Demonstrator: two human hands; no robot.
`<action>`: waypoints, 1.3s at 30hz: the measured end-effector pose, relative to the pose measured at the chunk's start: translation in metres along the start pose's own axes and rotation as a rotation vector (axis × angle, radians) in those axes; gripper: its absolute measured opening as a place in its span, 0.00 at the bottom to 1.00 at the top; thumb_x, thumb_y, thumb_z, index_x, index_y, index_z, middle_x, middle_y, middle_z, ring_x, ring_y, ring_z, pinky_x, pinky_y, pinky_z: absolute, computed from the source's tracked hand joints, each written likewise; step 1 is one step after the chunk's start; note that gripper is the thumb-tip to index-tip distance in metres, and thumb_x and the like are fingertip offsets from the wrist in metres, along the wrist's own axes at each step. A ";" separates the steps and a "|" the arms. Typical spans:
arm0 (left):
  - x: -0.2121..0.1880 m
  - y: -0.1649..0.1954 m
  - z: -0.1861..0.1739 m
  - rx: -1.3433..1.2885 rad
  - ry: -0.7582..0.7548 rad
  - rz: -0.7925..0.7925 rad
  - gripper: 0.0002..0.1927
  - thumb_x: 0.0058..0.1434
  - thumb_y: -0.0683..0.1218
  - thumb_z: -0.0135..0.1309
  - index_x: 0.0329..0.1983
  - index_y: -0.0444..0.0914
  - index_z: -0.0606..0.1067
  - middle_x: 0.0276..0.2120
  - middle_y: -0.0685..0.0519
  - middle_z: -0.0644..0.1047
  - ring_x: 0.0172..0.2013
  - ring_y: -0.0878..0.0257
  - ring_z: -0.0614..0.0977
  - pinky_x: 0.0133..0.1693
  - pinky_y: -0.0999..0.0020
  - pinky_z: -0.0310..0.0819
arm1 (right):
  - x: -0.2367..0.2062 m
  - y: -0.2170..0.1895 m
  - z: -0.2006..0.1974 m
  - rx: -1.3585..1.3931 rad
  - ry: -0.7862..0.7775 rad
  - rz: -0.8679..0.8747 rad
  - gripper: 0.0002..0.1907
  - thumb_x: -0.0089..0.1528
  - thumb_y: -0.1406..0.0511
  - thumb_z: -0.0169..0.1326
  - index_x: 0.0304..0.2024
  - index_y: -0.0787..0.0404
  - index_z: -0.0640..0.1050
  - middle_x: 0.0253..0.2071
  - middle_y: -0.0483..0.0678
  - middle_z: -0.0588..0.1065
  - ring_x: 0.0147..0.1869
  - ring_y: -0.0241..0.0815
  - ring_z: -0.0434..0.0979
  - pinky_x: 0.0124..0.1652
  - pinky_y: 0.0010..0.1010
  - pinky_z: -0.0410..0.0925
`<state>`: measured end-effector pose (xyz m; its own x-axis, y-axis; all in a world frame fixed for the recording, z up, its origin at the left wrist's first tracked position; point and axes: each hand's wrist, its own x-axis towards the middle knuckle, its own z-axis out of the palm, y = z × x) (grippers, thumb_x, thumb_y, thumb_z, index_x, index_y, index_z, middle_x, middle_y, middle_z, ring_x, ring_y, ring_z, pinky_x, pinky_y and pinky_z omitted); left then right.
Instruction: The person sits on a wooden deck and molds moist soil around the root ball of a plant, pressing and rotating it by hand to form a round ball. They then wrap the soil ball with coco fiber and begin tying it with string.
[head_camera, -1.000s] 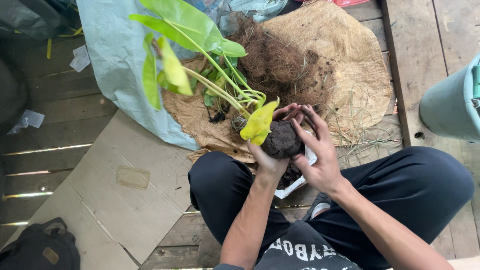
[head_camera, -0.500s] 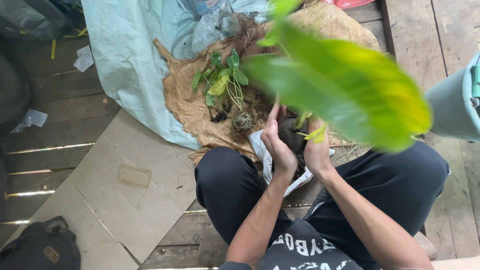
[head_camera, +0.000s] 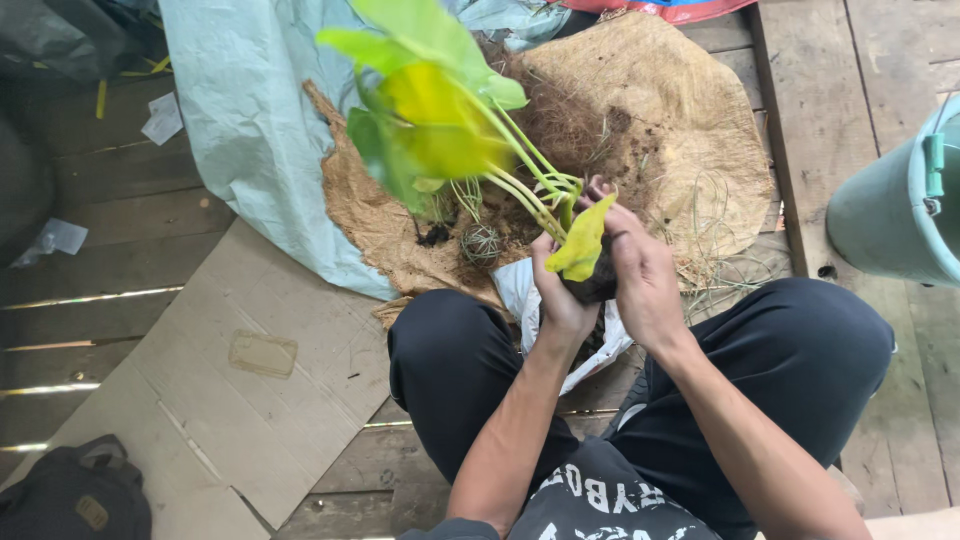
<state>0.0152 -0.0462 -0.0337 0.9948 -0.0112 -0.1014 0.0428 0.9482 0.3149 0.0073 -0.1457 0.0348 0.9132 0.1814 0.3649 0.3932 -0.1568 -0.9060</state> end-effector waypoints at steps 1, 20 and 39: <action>0.000 0.003 0.005 0.010 -0.013 0.015 0.28 0.75 0.55 0.31 0.68 0.34 0.68 0.65 0.45 0.72 0.63 0.58 0.75 0.66 0.62 0.67 | 0.005 -0.007 -0.001 0.004 0.004 -0.005 0.29 0.77 0.53 0.35 0.61 0.71 0.75 0.68 0.63 0.71 0.77 0.57 0.65 0.71 0.42 0.59; -0.011 0.001 0.029 0.240 0.183 0.133 0.28 0.72 0.58 0.34 0.69 0.40 0.64 0.62 0.49 0.72 0.57 0.60 0.75 0.57 0.65 0.70 | -0.012 0.012 0.013 0.206 0.114 0.216 0.21 0.76 0.59 0.39 0.43 0.67 0.79 0.34 0.41 0.76 0.36 0.28 0.71 0.37 0.23 0.66; -0.013 0.005 0.027 0.149 0.040 0.096 0.32 0.77 0.56 0.27 0.77 0.36 0.61 0.62 0.48 0.72 0.62 0.59 0.73 0.66 0.62 0.65 | 0.014 0.003 -0.002 -0.107 0.037 -0.197 0.28 0.76 0.53 0.37 0.46 0.69 0.80 0.52 0.62 0.75 0.55 0.57 0.73 0.54 0.38 0.66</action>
<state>0.0049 -0.0498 -0.0057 0.9906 0.0930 -0.1005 -0.0364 0.8865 0.4613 0.0214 -0.1456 0.0380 0.8200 0.1829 0.5423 0.5719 -0.2243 -0.7891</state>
